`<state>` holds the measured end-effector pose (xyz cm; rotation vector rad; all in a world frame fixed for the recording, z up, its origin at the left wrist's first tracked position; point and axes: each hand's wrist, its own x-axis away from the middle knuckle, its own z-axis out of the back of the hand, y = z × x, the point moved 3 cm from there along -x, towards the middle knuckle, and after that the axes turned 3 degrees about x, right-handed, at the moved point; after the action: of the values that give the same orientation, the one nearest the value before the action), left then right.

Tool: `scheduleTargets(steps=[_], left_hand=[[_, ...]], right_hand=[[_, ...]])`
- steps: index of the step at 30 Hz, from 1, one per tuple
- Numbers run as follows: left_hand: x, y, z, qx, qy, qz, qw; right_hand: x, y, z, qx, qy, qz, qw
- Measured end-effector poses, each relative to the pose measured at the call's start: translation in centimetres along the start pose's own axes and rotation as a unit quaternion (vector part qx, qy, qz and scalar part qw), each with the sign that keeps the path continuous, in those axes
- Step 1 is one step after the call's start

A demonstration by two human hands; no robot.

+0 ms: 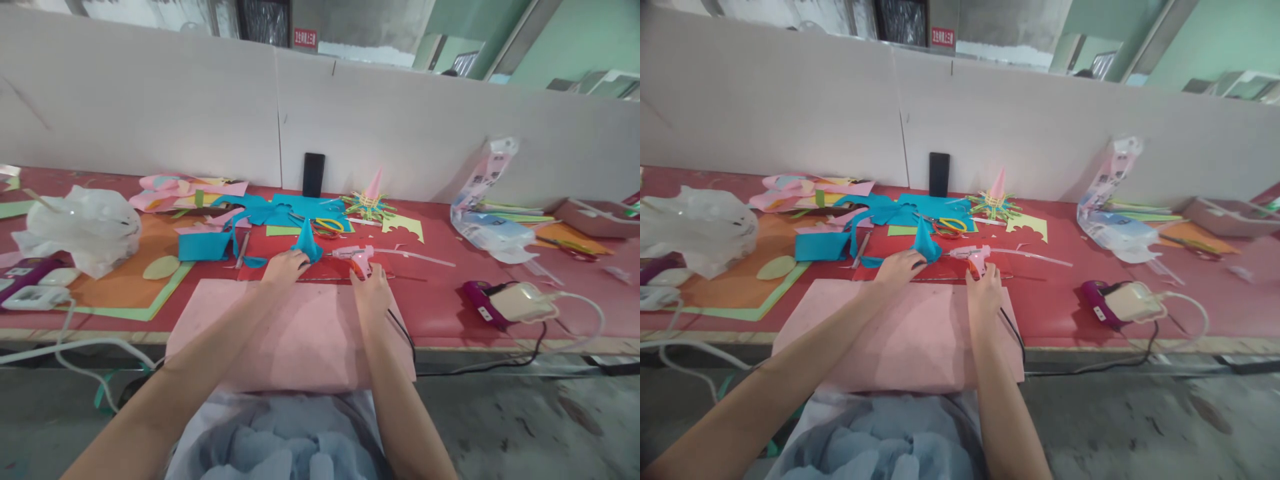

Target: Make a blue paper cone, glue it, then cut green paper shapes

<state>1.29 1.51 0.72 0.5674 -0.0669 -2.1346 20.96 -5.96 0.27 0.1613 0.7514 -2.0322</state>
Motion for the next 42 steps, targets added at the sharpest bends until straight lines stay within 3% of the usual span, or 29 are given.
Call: scheduleTargets(steps=[17, 42], left_hand=[[0.0, 1.0, -0.2, -0.073, -0.012, -0.068, 0.995], [-1.5, 2.9, 0.1, -0.149, -0.117, -0.053, 0.980]], right_hand=[[-0.1, 0.6, 0.7, -0.021, -0.014, -0.058, 0.998], [-0.1, 0.8, 0.6, -0.027, -0.017, -0.057, 0.998]])
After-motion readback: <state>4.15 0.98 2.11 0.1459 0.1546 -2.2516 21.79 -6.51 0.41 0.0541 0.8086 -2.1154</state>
